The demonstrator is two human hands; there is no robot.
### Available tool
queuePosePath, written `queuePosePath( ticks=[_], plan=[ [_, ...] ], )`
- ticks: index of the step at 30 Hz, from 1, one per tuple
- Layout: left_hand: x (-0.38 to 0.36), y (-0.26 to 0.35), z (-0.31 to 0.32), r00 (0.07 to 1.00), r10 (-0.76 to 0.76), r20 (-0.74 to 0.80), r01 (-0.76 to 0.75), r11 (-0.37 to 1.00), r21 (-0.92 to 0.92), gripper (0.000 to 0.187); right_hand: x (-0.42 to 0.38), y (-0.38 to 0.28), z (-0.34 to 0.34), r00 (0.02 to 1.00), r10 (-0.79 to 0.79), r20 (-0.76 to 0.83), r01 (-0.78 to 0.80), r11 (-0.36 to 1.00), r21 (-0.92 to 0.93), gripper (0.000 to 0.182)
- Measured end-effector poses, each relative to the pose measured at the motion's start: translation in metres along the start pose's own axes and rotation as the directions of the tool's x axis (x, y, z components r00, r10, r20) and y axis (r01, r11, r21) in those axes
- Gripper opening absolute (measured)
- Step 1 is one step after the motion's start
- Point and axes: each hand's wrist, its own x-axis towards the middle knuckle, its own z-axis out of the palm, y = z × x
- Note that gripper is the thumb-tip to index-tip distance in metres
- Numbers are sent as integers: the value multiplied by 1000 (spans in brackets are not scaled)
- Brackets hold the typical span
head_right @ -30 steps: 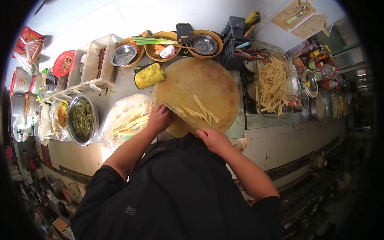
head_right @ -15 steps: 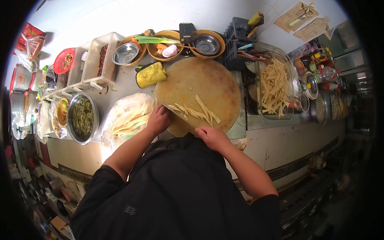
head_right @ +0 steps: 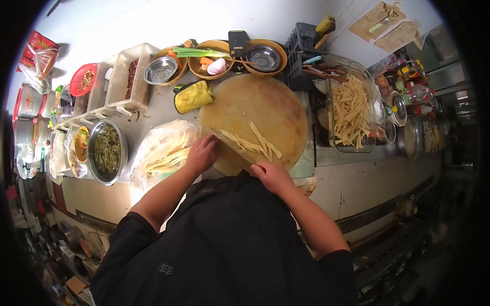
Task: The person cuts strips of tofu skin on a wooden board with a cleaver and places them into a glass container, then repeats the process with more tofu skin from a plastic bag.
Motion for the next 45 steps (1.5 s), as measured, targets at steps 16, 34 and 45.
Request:
queuePosePath(
  ticks=[16, 34, 45],
  plan=[
    [71, 44, 59, 984, -165, 63, 162, 986, 42, 80, -109, 120, -8, 801, 591, 92, -359, 351, 865, 75],
    [109, 165, 103, 974, -222, -43, 191, 912, -364, 67, -65, 107, -16, 886, 296, 358, -421, 189, 887, 68],
    [302, 339, 114, 983, 45, -178, -152, 744, -651, 59, -145, 80, -141, 754, 621, -214, 104, 208, 972, 79]
  ],
)
